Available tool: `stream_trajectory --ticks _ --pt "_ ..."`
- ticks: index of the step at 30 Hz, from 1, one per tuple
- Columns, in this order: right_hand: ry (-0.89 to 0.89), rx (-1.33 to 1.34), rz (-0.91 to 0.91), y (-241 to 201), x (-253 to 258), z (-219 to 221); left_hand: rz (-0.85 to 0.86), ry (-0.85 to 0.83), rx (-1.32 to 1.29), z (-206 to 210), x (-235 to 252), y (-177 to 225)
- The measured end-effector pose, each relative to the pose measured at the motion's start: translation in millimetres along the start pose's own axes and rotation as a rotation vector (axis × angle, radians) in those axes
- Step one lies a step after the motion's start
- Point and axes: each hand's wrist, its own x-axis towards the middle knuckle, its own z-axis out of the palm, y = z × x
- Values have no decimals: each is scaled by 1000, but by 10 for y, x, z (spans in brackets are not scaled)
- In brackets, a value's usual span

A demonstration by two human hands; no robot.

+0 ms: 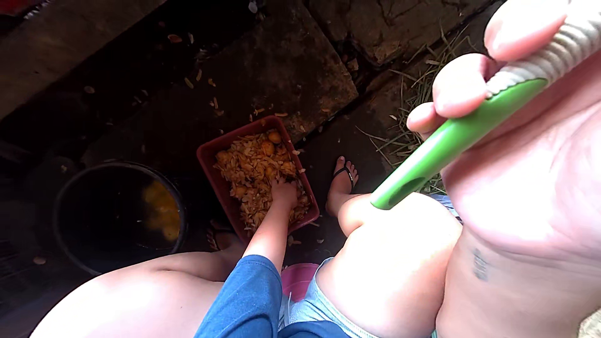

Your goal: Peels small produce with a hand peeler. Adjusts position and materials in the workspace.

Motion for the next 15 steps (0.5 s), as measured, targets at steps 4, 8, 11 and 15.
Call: stream_trajectory --ticks 4,8,11,15 --pt "71 28 25 3 68 1 38 23 -4 104 -147 4" --pt "128 37 67 4 127 49 29 82 -192 2 -461 -43" --pt "146 90 96 22 125 118 -30 209 -479 -239 -730 -102" --pt "136 154 133 73 34 253 -45 178 -624 -497 -988 -242"
